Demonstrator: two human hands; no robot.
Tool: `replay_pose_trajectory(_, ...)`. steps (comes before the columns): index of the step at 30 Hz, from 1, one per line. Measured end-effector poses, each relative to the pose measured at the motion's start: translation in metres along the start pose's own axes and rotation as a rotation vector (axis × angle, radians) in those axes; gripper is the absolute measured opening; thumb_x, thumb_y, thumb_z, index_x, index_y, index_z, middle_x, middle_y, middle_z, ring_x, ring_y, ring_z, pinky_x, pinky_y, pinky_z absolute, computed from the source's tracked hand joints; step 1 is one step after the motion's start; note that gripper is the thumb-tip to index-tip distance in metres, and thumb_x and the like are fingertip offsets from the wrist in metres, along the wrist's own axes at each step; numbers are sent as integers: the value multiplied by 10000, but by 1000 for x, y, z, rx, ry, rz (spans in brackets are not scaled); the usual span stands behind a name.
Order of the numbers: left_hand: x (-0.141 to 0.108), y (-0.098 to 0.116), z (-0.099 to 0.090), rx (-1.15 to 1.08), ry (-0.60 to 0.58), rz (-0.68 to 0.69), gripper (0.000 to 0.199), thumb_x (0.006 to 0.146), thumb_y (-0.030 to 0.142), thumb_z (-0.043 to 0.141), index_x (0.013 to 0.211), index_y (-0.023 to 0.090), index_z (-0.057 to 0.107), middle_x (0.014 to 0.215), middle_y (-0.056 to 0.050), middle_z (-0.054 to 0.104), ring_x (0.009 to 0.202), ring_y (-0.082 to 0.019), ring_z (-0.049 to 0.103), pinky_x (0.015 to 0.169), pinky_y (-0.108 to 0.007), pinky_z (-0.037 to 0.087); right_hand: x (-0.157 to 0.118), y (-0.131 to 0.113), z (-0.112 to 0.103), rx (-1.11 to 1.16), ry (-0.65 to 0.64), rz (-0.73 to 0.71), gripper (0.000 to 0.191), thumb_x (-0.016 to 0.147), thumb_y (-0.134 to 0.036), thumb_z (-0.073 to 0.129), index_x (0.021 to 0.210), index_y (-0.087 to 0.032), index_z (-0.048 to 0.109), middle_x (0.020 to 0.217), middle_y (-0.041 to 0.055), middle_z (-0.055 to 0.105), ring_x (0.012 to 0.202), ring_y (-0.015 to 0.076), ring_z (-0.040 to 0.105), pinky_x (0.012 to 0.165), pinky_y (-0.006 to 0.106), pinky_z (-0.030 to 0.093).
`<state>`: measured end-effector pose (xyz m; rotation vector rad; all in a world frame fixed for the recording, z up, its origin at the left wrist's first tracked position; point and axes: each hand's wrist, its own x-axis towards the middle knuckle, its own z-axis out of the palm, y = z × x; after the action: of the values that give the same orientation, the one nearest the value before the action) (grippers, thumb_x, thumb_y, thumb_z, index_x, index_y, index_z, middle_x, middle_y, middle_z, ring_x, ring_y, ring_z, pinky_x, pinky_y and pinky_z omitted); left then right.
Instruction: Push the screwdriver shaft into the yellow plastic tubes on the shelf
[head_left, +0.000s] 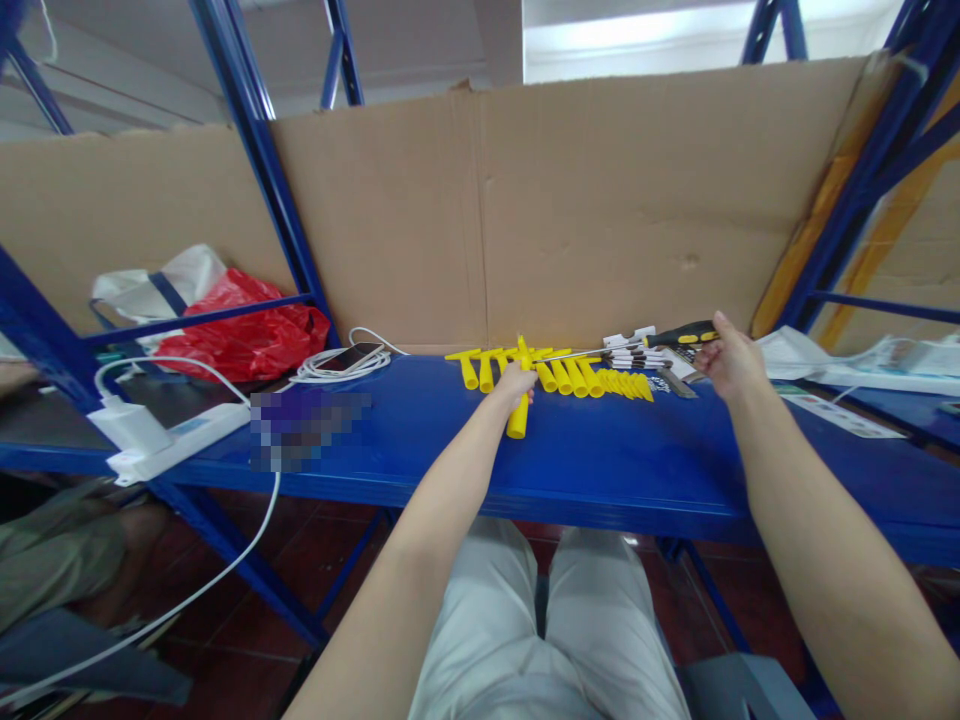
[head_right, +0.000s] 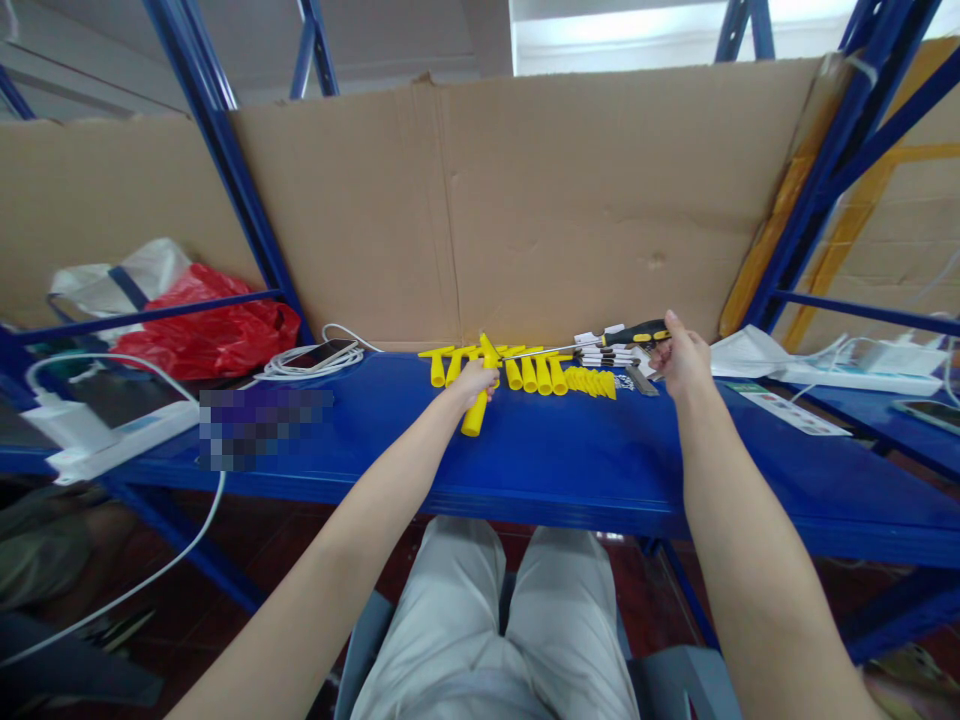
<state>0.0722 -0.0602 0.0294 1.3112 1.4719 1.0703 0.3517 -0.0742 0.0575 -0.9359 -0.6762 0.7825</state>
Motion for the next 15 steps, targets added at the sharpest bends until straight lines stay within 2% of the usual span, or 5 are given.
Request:
replay_pose_trajectory(3,0,0,0,-2,0,-3,171,887,14,503,938,158,579,566,86,421,424,-57,385,474,-173,354,3,2,-1,5,14,9,480,880,-405,725,645,-226,348,386,-88,322,324,60,311,322,166,266)
replay_pose_trajectory(8,2,-1,1,-8,6,-7,178,886,16,495,953,160,577,564,86,420,426,-65,395,492,-184,368,5,3,-2,1,15,11,511,817,-460,782,681,-235,343,406,-102,327,326,62,323,313,164,270)
replay_pose_trajectory(15,5,-3,1,5,-5,-1,196,889,7,491,990,146,586,566,89,419,421,-59,394,473,-174,351,10,7,-4,23,20,9,513,823,-470,774,694,-237,336,403,-103,329,325,59,329,309,156,277)
